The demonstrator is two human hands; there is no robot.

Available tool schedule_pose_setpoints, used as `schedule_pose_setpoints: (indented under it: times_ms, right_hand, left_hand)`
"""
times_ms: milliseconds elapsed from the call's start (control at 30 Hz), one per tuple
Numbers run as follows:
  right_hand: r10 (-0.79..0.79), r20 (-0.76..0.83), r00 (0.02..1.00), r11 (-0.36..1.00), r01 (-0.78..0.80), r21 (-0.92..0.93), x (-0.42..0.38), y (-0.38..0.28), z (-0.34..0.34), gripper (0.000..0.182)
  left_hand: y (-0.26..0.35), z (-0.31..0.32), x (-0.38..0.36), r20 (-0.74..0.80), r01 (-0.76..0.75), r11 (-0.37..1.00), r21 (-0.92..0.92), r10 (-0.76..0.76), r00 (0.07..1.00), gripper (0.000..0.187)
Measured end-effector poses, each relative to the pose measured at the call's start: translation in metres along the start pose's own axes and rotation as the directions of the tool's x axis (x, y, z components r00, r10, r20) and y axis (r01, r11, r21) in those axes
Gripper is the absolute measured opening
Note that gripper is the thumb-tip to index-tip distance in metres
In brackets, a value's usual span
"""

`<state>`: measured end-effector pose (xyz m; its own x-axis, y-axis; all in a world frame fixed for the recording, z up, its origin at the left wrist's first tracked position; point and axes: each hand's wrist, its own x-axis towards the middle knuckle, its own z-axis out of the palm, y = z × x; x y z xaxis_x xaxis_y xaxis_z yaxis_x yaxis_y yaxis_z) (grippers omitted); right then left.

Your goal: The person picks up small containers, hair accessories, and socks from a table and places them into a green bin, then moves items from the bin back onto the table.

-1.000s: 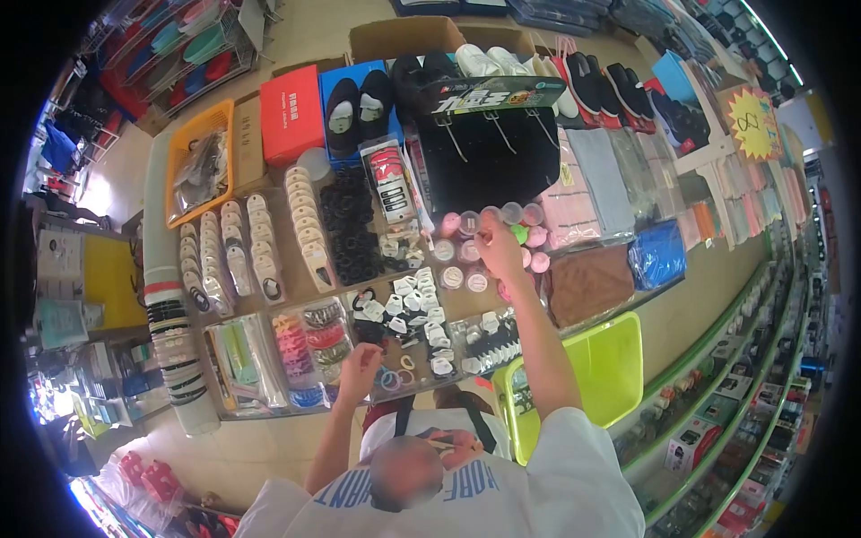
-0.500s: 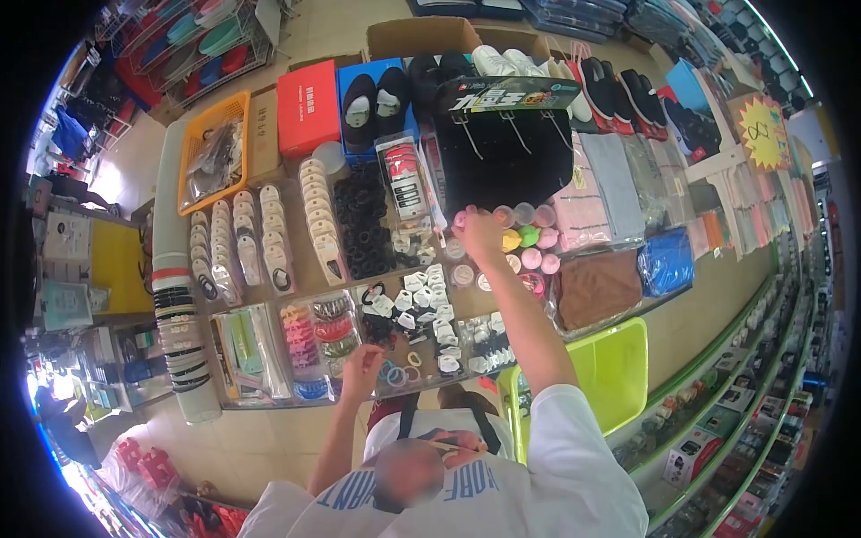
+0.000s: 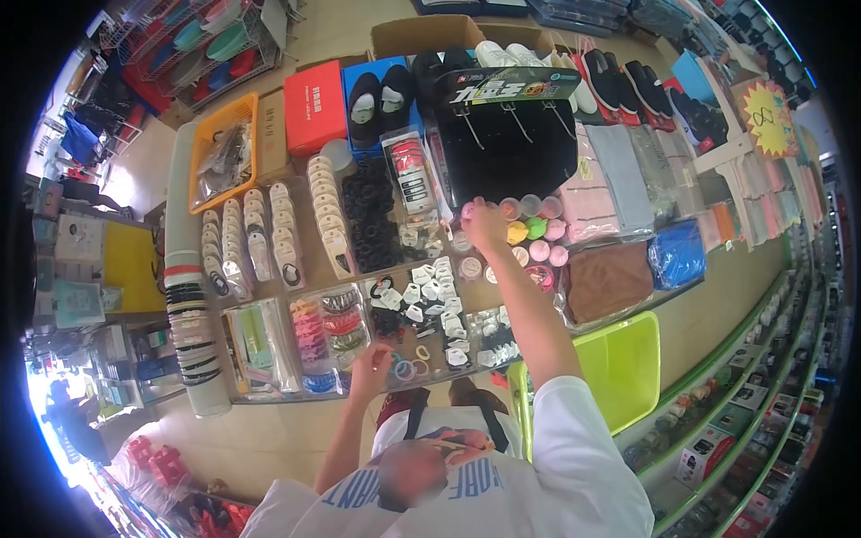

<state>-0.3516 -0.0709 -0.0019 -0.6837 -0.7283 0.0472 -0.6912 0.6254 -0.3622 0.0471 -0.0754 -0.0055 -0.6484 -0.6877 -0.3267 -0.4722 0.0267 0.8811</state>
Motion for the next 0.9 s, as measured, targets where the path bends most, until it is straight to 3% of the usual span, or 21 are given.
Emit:
schedule_pose_setpoints:
  times_ms: [67,267,500,600,667,700,733,800,867,900]
  right_hand:
    - [0.075,0.040,0.996,0.997,-0.076,0.026,0.002,0.002,0.003,0.039]
    - [0.107,0.108,0.988,0.992,-0.113,0.047,0.005,0.003,0.000,0.040]
    - [0.118,0.005,0.993,0.986,-0.118,0.117,0.001,0.005,-0.006,0.043]
    - [0.185,0.007,0.983,0.953,-0.181,0.243,-0.009,0.002,-0.025,0.042]
    - [0.178,-0.143,0.974,0.936,-0.123,0.329,-0.018,0.011,-0.036,0.043]
    - [0.185,-0.147,0.972,0.892,-0.103,0.440,-0.026,0.012,-0.048,0.040]
    - [0.193,-0.156,0.969,0.892,-0.107,0.439,-0.035,0.015,-0.058,0.040]
    - [0.242,-0.214,0.946,0.758,-0.047,0.651,-0.058,0.019,-0.081,0.039]
    - [0.303,-0.149,0.941,0.736,-0.132,0.664,-0.087,0.028,-0.104,0.037]
    - [0.302,-0.153,0.941,0.623,-0.074,0.779,-0.101,0.038,-0.106,0.037]
  left_hand:
    - [-0.001,0.001,-0.002,-0.007,0.010,1.000,-0.007,-0.010,1.000,0.013]
    - [-0.005,0.003,-0.007,0.019,0.006,0.999,0.033,-0.007,1.000,0.013]
    - [-0.001,0.005,-0.014,0.002,0.002,1.000,0.028,-0.002,1.000,0.013]
    - [0.004,0.004,-0.017,0.003,0.016,1.000,0.027,-0.016,1.000,0.014]
    - [0.007,0.007,-0.014,0.027,0.022,1.000,0.018,-0.022,0.999,0.014]
    - [0.010,0.011,-0.009,0.055,0.006,1.000,0.013,-0.007,0.998,0.014]
    - [0.016,0.014,-0.003,0.083,-0.010,1.000,0.008,0.009,0.997,0.014]
    - [0.034,0.022,0.010,0.128,-0.073,0.997,0.037,0.067,0.989,0.014]
    - [0.054,0.035,0.030,0.181,-0.139,0.988,0.065,0.125,0.975,0.014]
    - [0.063,0.043,0.042,0.203,-0.186,0.981,0.061,0.170,0.964,0.014]
